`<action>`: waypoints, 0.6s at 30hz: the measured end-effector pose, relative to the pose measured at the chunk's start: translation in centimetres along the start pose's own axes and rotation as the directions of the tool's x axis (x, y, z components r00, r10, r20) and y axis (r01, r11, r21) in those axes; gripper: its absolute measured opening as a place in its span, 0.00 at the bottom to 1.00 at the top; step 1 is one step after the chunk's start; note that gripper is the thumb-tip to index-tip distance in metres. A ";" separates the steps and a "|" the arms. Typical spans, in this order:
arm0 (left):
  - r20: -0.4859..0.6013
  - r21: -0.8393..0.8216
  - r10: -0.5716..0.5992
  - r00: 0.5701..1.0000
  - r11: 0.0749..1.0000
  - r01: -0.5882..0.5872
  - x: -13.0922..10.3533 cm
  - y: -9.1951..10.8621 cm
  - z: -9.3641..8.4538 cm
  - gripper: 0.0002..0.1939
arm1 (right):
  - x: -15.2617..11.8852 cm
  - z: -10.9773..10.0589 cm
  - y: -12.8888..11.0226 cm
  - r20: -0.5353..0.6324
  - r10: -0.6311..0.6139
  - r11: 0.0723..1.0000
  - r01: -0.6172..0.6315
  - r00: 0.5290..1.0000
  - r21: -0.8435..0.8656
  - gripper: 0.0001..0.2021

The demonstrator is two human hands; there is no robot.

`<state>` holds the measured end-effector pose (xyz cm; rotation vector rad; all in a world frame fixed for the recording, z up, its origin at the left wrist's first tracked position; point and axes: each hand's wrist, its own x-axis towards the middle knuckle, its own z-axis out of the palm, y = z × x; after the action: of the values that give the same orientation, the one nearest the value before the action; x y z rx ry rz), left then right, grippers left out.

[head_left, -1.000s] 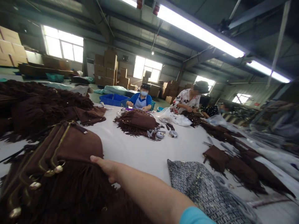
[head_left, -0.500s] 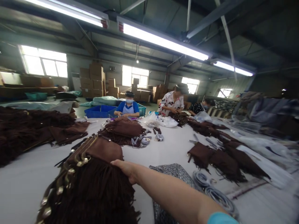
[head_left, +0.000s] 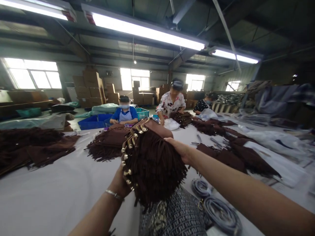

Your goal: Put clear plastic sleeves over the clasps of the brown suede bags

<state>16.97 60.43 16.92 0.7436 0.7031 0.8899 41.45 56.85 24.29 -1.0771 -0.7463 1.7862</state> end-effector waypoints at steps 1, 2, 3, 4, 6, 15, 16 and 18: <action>0.079 -0.041 -0.005 0.997 0.999 0.008 1.8 -0.9 1.7 0.24 | -0.8 -1.7 -0.8 -0.049 -0.027 1.000 0.027 0.998 -0.004 0.22; 0.150 -0.074 -0.013 0.989 0.997 0.024 3.7 -1.8 3.3 0.26 | -1.6 -3.4 -1.4 -0.101 -0.051 0.999 0.050 0.994 -0.015 0.23; 0.225 -0.089 -0.042 0.973 0.994 0.063 5.5 -3.0 4.7 0.28 | -2.1 -5.1 -1.8 -0.155 -0.061 0.998 0.058 0.986 -0.026 0.23; 0.260 -0.090 -0.086 0.962 0.990 0.112 7.2 -4.2 5.9 0.30 | -2.4 -6.8 -1.8 -0.201 -0.071 0.997 0.067 0.977 -0.030 0.22; 0.278 -0.068 -0.189 0.942 0.974 0.216 10.2 -7.3 7.4 0.32 | -2.3 -10.4 -0.9 -0.260 -0.051 0.999 0.051 0.964 -0.007 0.21; 0.069 0.071 -0.389 0.919 0.920 0.384 13.9 -18.3 3.7 0.43 | 2.7 -18.7 10.2 -0.420 0.096 0.993 -0.055 0.902 0.107 0.22; 0.042 0.090 -0.376 0.926 0.924 0.371 13.8 -18.5 3.4 0.42 | 2.9 -18.7 10.5 -0.427 0.083 0.995 -0.051 0.900 0.086 0.22; -0.001 0.112 -0.354 0.935 0.929 0.352 13.5 -18.3 3.2 0.39 | 3.0 -18.5 10.7 -0.458 0.061 0.998 -0.061 0.887 0.016 0.23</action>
<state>33.22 63.49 0.93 0.6947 0.8434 0.5169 53.27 55.98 6.30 -1.4668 -0.4228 1.4924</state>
